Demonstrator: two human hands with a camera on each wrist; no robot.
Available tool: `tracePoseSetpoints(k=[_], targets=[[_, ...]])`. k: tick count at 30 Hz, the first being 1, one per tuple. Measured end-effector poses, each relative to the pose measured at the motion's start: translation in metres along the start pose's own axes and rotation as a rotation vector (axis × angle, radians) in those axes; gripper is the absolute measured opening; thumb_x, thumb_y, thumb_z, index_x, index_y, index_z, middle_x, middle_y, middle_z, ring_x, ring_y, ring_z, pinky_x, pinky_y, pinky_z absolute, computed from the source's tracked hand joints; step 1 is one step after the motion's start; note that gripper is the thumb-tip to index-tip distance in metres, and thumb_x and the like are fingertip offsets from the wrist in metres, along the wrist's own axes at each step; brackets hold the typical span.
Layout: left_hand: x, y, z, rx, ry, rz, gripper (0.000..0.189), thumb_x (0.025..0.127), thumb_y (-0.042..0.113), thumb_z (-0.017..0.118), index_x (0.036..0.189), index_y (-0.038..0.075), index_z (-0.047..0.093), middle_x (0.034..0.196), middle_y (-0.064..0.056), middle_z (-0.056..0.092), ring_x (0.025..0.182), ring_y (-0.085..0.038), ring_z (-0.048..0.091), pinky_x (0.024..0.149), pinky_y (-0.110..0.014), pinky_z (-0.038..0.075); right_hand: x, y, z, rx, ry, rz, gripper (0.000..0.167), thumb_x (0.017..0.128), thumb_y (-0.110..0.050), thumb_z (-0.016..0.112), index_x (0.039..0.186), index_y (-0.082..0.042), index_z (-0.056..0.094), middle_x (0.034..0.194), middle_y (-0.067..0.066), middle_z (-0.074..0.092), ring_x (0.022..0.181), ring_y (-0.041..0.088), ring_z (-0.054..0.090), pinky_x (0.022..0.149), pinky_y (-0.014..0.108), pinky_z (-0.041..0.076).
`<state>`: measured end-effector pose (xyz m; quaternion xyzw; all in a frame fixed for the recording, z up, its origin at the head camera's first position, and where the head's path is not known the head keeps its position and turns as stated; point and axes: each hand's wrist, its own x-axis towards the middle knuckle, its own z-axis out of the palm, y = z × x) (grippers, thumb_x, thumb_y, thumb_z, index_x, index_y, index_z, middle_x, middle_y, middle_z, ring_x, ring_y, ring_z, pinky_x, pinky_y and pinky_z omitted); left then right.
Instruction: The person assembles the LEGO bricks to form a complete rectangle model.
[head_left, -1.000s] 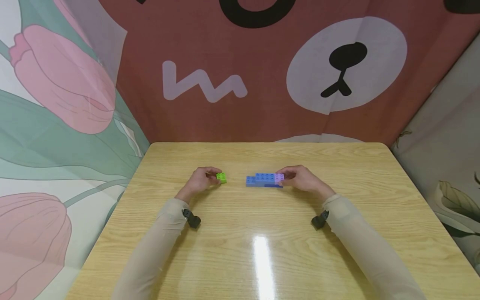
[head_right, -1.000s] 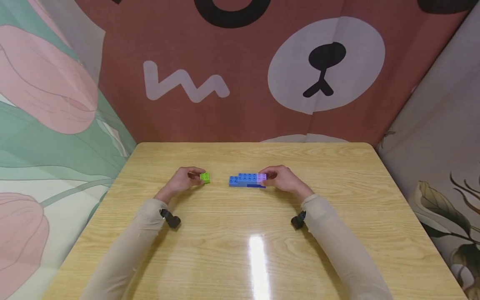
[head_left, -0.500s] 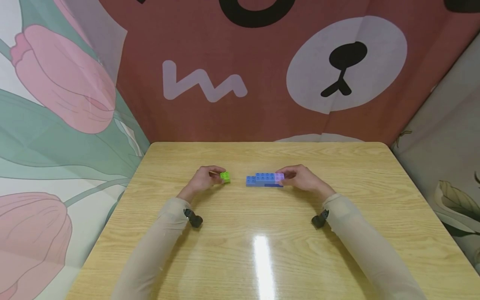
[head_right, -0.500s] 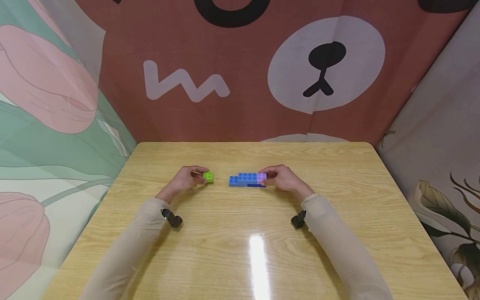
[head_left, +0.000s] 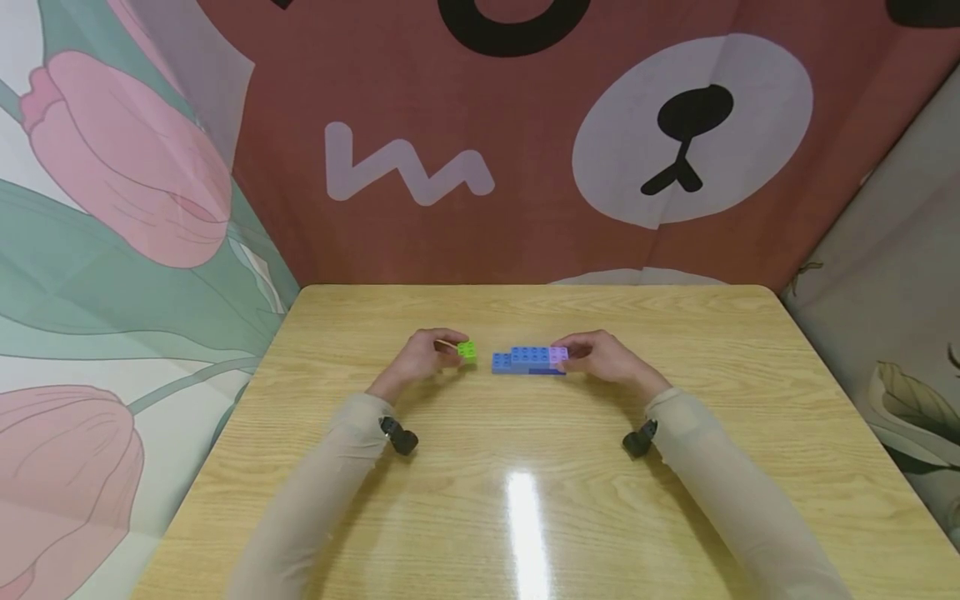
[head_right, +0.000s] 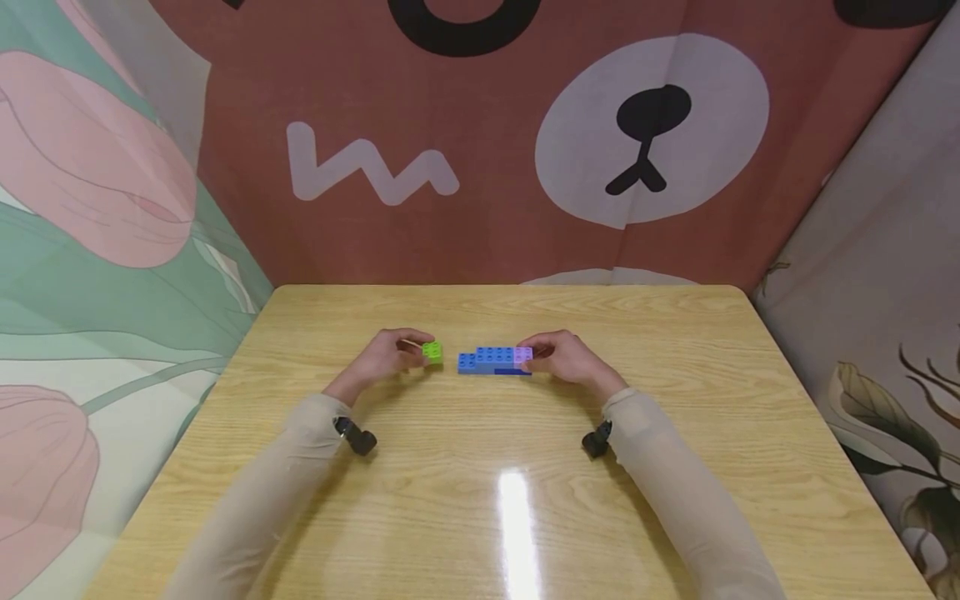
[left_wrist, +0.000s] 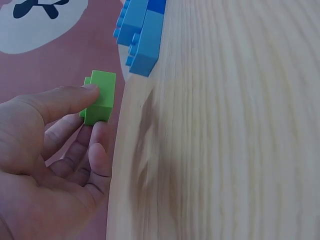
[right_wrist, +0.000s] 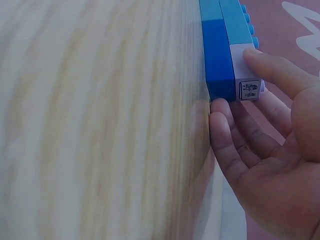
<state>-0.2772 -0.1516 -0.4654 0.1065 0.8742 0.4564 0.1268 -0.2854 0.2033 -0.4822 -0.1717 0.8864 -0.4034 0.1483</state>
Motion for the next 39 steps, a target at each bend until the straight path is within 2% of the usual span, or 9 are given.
tracePoseSetpoints(k=[8,18,29,39], targets=[[0.003,0.008,0.008,0.0,-0.008,-0.004,0.037,0.091,0.012,0.073,0.127,0.018,0.068,0.116,-0.009,0.069,0.105,-0.024,0.065,0.074,-0.033,0.056,0.0,0.001,0.0,0.011,-0.01,0.015,0.036,0.091,-0.025,0.075,0.125,-0.02,0.069,0.117,0.004,0.072,0.101,0.019,0.062,0.082,0.03,0.048],[0.007,0.017,0.015,-0.019,-0.04,0.013,0.037,0.09,0.014,0.074,0.126,0.019,0.068,0.114,-0.009,0.069,0.103,-0.022,0.065,0.073,-0.04,0.058,0.001,0.0,0.001,0.022,-0.014,0.024,0.036,0.091,-0.026,0.075,0.126,-0.021,0.069,0.118,0.003,0.072,0.103,0.02,0.063,0.085,0.031,0.048],[0.012,0.023,0.026,-0.001,-0.054,0.007,0.037,0.087,0.015,0.078,0.123,0.021,0.07,0.114,-0.005,0.069,0.104,-0.02,0.064,0.076,-0.036,0.057,0.001,0.002,0.001,0.023,-0.004,0.024,0.036,0.09,-0.026,0.076,0.125,-0.022,0.07,0.117,0.003,0.072,0.103,0.019,0.063,0.085,0.031,0.049],[0.02,0.023,0.033,-0.015,-0.072,0.025,0.035,0.088,0.015,0.078,0.122,0.021,0.071,0.116,-0.004,0.069,0.106,-0.019,0.065,0.07,-0.03,0.056,0.001,0.002,0.003,0.045,0.002,0.032,0.036,0.089,-0.027,0.077,0.124,-0.019,0.07,0.115,0.004,0.073,0.1,0.019,0.063,0.083,0.031,0.048]])
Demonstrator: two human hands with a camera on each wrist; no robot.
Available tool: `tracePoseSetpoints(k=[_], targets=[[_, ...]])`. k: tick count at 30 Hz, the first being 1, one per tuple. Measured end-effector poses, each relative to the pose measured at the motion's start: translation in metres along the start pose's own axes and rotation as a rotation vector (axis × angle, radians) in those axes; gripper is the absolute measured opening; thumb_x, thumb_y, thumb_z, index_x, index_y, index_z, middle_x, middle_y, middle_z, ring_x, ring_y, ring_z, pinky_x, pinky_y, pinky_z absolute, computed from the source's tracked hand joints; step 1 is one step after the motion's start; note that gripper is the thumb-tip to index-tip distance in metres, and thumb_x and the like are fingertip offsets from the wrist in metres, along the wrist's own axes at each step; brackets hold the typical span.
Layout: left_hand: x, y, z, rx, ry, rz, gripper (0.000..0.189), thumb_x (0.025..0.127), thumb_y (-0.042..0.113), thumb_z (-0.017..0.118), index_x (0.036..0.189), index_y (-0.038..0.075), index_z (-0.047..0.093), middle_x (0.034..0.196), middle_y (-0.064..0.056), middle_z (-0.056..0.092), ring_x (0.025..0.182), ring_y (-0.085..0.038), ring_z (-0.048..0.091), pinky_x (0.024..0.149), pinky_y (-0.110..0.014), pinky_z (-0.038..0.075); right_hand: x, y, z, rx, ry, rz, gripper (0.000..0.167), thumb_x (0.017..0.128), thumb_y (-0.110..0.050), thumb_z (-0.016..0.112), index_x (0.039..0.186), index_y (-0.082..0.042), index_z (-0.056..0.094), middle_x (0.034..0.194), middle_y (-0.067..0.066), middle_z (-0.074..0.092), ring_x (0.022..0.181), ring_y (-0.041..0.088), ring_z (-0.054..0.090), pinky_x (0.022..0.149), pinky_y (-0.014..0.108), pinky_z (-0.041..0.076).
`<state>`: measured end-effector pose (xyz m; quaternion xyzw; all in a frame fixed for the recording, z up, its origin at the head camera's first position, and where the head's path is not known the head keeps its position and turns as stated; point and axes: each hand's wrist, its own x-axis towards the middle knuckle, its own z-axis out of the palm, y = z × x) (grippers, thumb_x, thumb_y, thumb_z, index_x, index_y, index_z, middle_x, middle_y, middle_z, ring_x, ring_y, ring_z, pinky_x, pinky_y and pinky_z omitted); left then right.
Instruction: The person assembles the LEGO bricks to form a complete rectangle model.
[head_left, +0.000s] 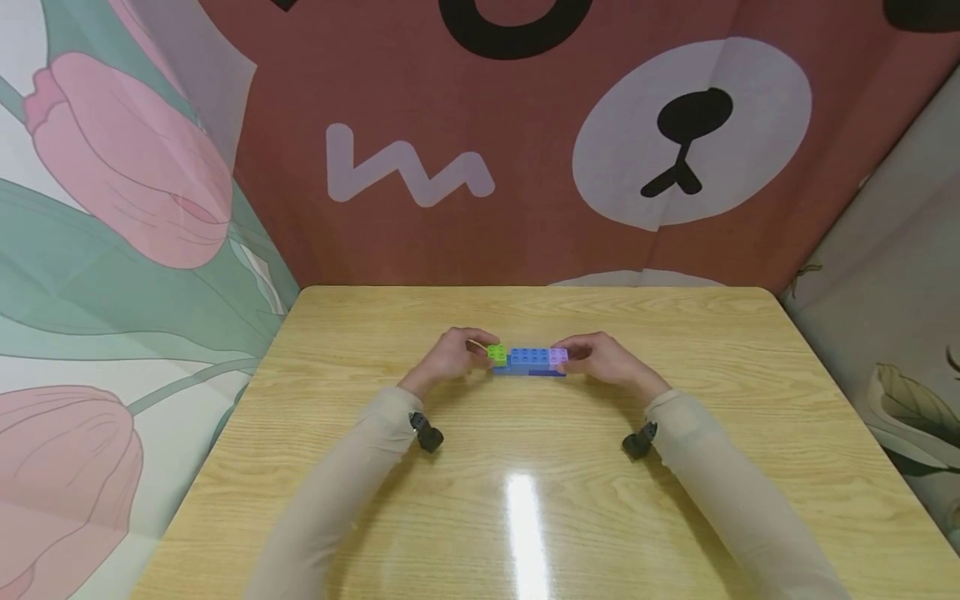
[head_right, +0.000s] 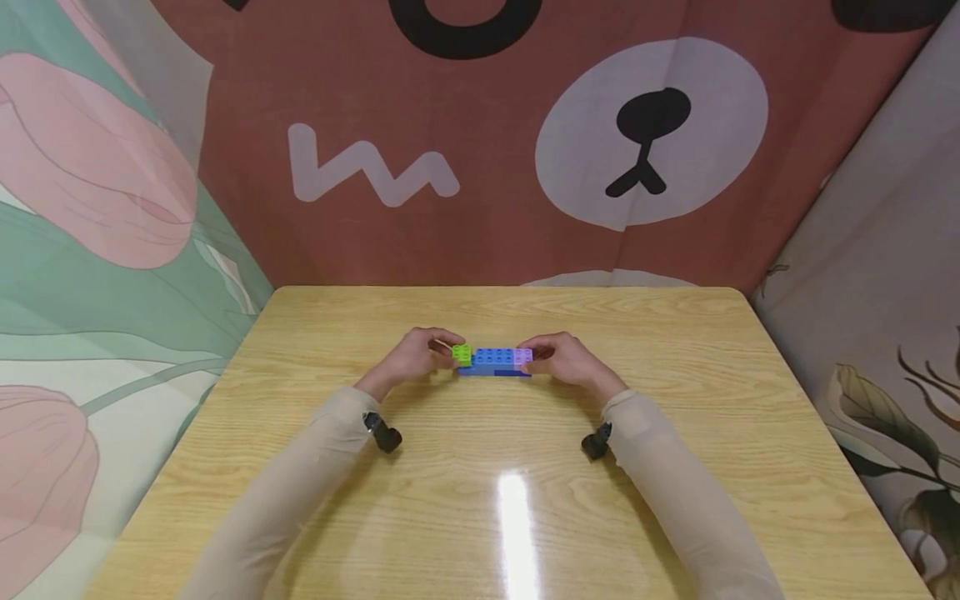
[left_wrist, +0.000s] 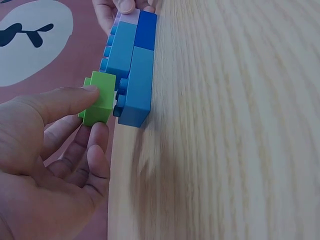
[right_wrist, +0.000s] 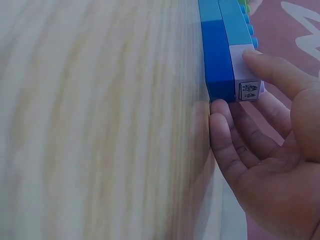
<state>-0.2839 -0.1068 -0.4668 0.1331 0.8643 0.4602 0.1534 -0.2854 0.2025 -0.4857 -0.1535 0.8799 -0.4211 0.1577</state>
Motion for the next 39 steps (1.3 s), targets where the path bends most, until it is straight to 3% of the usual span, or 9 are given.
tracePoseSetpoints(k=[13,30,39], targets=[[0.0025,0.0026,0.0049,0.015,-0.007,-0.007,0.034,0.088,0.015,0.077,0.121,0.021,0.071,0.113,-0.005,0.069,0.103,-0.018,0.065,0.068,-0.03,0.056,0.0012,0.0004,-0.0002,0.003,-0.008,0.016,0.036,0.09,-0.029,0.075,0.125,-0.022,0.069,0.119,0.003,0.071,0.103,0.02,0.063,0.088,0.032,0.047],[0.0033,0.0023,0.0068,0.028,-0.014,-0.014,0.032,0.089,0.019,0.077,0.12,0.023,0.072,0.121,-0.003,0.067,0.104,-0.018,0.065,0.069,-0.029,0.055,-0.0006,-0.0014,-0.0006,0.01,-0.019,0.023,0.035,0.091,-0.028,0.074,0.126,-0.022,0.069,0.121,0.004,0.071,0.107,0.021,0.062,0.091,0.035,0.047],[0.0037,0.0002,0.0088,0.056,-0.004,0.013,0.029,0.091,0.022,0.075,0.12,0.023,0.072,0.122,-0.001,0.068,0.105,-0.018,0.066,0.07,-0.028,0.056,-0.0004,-0.0017,-0.0004,0.006,-0.021,0.027,0.036,0.091,-0.03,0.074,0.126,-0.023,0.068,0.123,0.003,0.07,0.106,0.021,0.062,0.091,0.034,0.047]])
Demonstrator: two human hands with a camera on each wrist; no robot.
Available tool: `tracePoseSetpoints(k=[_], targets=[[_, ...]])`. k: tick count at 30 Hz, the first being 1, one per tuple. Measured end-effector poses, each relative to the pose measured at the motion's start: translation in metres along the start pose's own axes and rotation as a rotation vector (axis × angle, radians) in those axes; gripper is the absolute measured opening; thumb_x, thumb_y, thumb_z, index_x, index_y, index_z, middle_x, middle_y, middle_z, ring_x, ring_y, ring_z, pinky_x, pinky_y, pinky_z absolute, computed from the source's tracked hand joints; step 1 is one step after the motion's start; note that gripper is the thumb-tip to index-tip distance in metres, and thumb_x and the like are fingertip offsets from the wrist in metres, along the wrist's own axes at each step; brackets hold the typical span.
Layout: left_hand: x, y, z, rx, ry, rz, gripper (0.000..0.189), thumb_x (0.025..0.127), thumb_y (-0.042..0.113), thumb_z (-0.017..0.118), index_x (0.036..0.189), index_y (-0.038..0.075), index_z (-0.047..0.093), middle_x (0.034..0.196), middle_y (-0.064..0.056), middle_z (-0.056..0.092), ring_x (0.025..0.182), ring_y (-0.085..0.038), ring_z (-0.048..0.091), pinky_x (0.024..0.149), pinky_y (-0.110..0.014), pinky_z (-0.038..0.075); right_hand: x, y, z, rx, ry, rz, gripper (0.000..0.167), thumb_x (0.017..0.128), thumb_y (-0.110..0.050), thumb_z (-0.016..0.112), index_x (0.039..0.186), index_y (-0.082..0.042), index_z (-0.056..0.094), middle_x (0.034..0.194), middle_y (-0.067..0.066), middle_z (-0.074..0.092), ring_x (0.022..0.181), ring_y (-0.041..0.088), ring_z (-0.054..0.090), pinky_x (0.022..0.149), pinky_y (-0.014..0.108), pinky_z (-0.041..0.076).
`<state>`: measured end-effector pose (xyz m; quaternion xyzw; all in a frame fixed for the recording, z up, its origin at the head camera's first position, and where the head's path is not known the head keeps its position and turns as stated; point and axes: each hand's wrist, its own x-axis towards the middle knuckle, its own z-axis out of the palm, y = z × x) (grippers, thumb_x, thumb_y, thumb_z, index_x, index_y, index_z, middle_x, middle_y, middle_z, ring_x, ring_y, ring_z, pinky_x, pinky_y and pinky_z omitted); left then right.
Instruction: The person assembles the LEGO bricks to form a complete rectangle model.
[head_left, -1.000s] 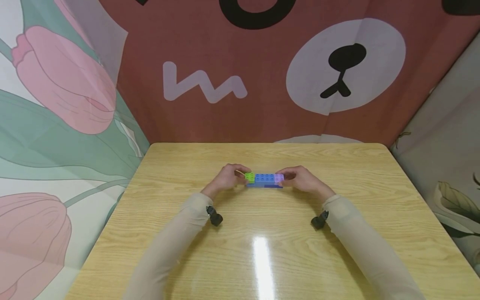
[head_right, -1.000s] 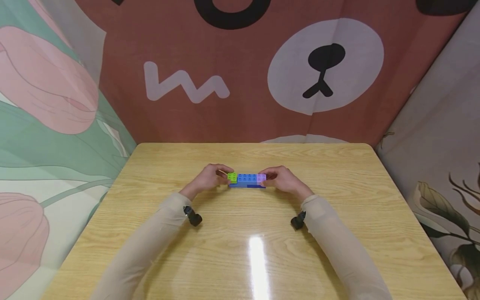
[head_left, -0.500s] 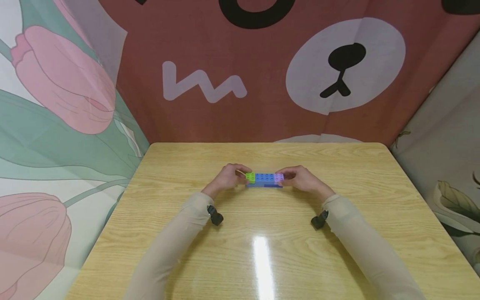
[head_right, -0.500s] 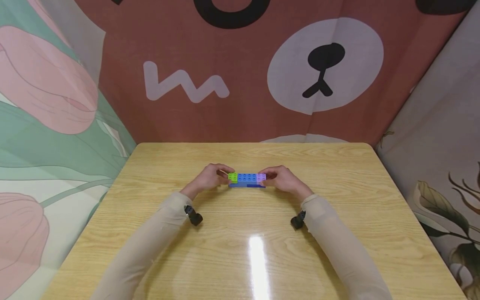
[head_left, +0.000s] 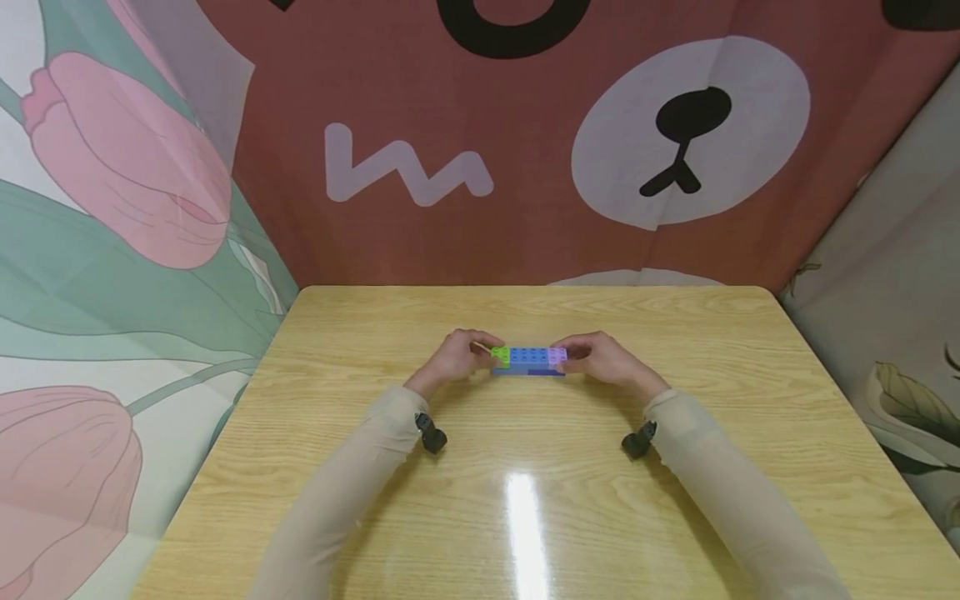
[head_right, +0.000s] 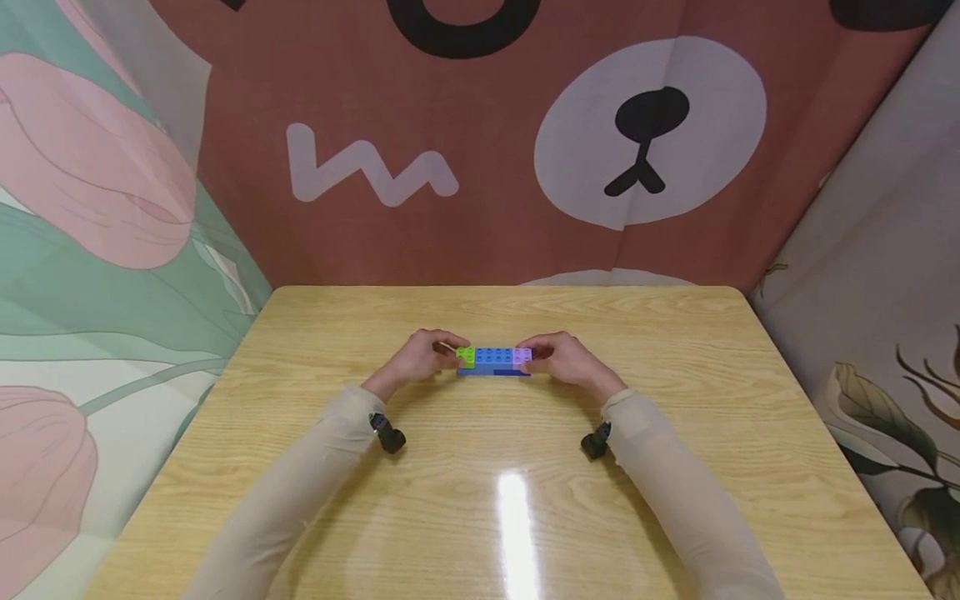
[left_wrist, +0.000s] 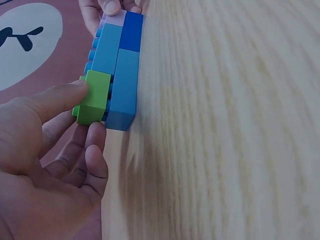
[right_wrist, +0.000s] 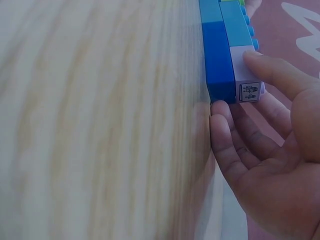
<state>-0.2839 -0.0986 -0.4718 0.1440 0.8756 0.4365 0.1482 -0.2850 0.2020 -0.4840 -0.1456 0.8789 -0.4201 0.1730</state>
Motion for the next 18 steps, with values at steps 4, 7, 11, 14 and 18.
tracePoseSetpoints(k=[4,7,11,14,18], targets=[[0.0,-0.0006,0.0012,0.01,0.01,0.015,0.03,0.09,0.021,0.075,0.12,0.022,0.073,0.123,-0.002,0.068,0.105,-0.019,0.068,0.071,-0.028,0.057,-0.0003,-0.0003,0.0004,-0.005,0.006,-0.005,0.035,0.092,-0.029,0.074,0.126,-0.023,0.069,0.122,0.003,0.07,0.106,0.021,0.063,0.091,0.034,0.047],[0.0,-0.0005,0.0018,0.007,0.011,0.014,0.03,0.09,0.021,0.076,0.12,0.021,0.073,0.122,-0.004,0.069,0.105,-0.02,0.068,0.071,-0.028,0.057,-0.0006,-0.0003,0.0005,-0.005,0.006,-0.007,0.035,0.092,-0.029,0.074,0.126,-0.023,0.069,0.121,0.004,0.071,0.106,0.021,0.063,0.09,0.034,0.047],[0.0,-0.0011,0.0023,-0.002,0.007,0.001,0.03,0.09,0.021,0.076,0.12,0.022,0.073,0.121,-0.004,0.068,0.105,-0.02,0.068,0.07,-0.029,0.057,-0.0003,0.0006,0.0008,0.0,0.001,-0.012,0.035,0.091,-0.029,0.074,0.126,-0.022,0.069,0.121,0.004,0.071,0.106,0.021,0.063,0.091,0.034,0.048],[0.0004,-0.0016,0.0027,-0.013,0.007,-0.002,0.029,0.09,0.021,0.075,0.119,0.022,0.073,0.121,-0.004,0.068,0.104,-0.02,0.068,0.07,-0.03,0.058,0.0001,0.0022,0.0005,0.004,-0.002,-0.013,0.037,0.091,-0.03,0.074,0.126,-0.021,0.069,0.122,0.005,0.07,0.107,0.021,0.063,0.091,0.034,0.048],[0.0014,-0.0021,0.0035,-0.026,0.012,-0.002,0.028,0.09,0.02,0.076,0.118,0.022,0.073,0.12,-0.004,0.068,0.103,-0.02,0.068,0.069,-0.031,0.058,-0.0001,0.0023,0.0001,0.003,0.001,-0.013,0.037,0.091,-0.031,0.074,0.127,-0.021,0.068,0.122,0.005,0.07,0.107,0.021,0.063,0.091,0.035,0.048]])
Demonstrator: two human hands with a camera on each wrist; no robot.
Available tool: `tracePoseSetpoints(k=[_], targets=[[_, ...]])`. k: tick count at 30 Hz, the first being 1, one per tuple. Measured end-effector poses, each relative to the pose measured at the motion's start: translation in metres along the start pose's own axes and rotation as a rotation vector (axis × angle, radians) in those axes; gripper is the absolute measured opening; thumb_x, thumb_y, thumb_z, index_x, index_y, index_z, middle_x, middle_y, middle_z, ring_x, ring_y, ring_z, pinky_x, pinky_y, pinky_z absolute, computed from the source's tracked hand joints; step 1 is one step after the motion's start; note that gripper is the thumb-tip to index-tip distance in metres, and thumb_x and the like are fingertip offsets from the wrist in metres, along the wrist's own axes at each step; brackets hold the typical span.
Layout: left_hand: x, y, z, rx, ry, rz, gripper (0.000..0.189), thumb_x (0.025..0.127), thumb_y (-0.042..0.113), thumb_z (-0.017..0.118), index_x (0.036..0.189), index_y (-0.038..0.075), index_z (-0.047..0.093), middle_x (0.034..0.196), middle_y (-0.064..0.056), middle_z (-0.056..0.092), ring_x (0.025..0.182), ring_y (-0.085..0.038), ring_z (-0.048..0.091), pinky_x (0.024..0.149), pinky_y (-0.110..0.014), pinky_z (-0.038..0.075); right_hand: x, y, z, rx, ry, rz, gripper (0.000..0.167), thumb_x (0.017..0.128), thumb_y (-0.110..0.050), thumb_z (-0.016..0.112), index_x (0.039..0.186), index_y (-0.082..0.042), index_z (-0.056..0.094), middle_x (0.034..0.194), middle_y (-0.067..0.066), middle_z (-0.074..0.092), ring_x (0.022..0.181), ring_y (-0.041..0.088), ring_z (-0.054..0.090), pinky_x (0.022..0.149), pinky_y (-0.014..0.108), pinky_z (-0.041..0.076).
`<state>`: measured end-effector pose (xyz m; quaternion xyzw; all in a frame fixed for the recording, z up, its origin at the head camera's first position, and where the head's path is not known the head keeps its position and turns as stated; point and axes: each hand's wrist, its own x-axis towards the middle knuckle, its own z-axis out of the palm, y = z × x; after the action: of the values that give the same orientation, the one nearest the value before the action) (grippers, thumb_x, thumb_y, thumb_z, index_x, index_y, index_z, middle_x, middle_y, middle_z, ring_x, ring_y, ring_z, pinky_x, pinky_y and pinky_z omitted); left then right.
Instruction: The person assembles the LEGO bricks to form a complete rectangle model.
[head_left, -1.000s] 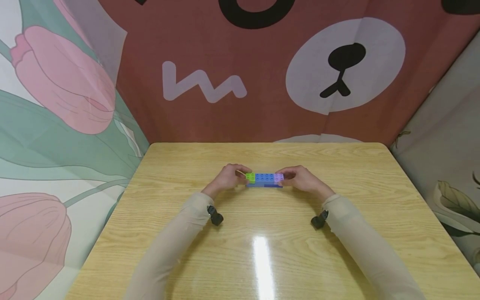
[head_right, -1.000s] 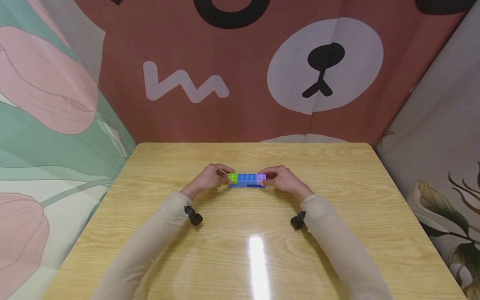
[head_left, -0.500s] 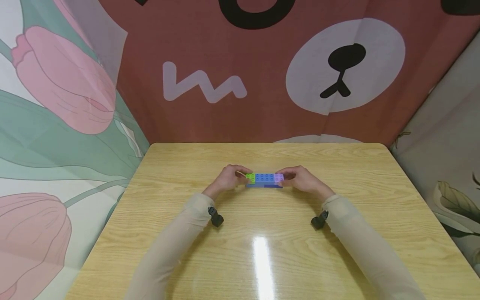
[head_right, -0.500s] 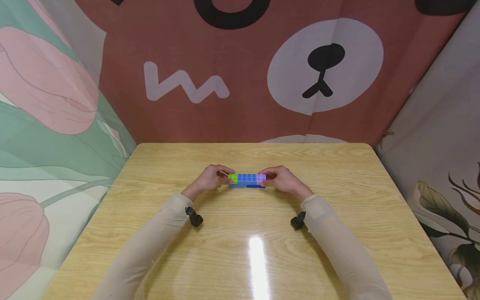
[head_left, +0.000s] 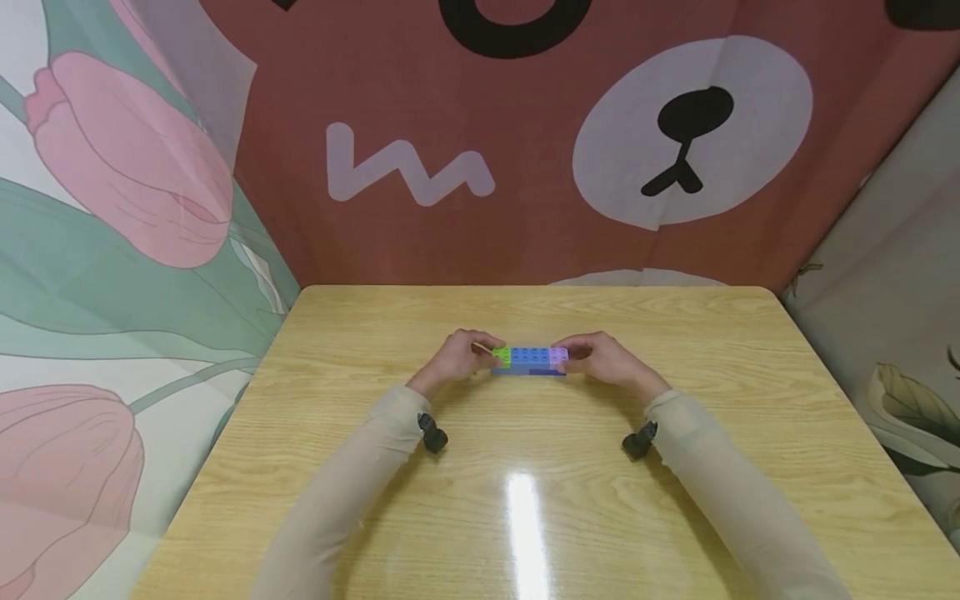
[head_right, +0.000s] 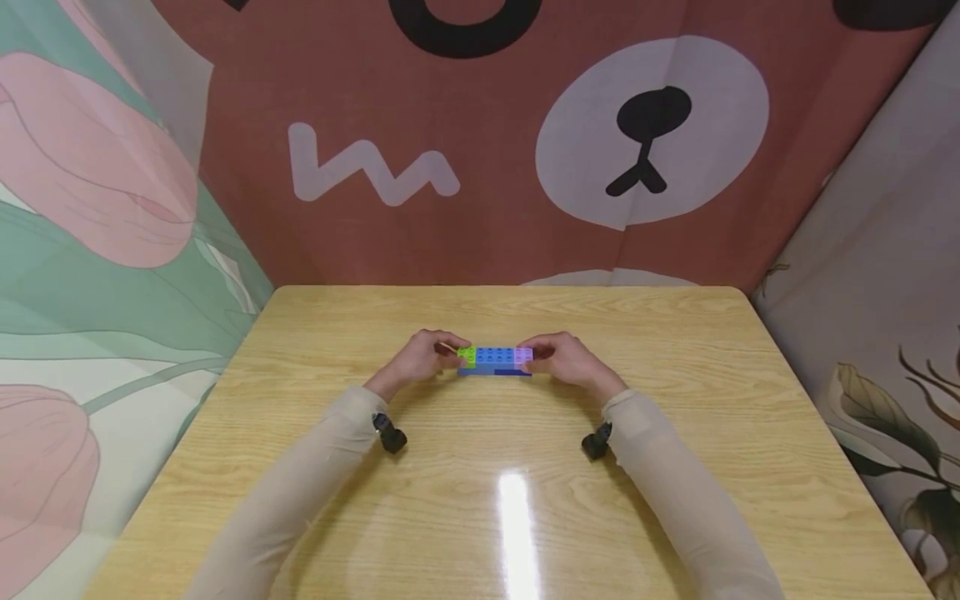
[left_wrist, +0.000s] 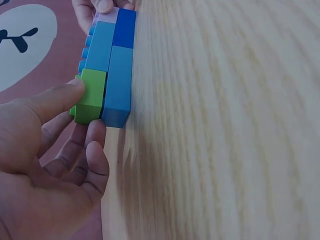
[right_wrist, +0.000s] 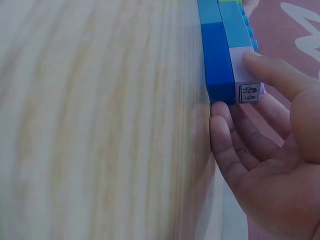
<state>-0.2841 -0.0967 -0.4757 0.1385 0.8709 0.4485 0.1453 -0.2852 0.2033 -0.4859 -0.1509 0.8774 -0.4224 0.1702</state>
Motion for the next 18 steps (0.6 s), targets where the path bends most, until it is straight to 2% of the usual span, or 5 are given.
tracePoseSetpoints(k=[7,18], targets=[[-0.0006,0.0004,0.0017,0.008,0.01,-0.004,0.029,0.09,0.018,0.076,0.119,0.02,0.073,0.121,-0.005,0.068,0.103,-0.02,0.068,0.069,-0.029,0.057,-0.0011,-0.0026,0.0004,-0.008,0.003,-0.001,0.037,0.091,-0.03,0.075,0.126,-0.021,0.069,0.121,0.005,0.071,0.106,0.02,0.063,0.091,0.034,0.048],[-0.003,0.0032,0.0,0.006,-0.015,-0.016,0.031,0.092,0.018,0.073,0.122,0.02,0.071,0.125,-0.006,0.066,0.104,-0.021,0.068,0.072,-0.031,0.059,-0.0003,-0.0028,0.0008,-0.003,0.003,0.005,0.036,0.092,-0.028,0.074,0.126,-0.021,0.069,0.121,0.004,0.071,0.107,0.02,0.063,0.09,0.033,0.048]])
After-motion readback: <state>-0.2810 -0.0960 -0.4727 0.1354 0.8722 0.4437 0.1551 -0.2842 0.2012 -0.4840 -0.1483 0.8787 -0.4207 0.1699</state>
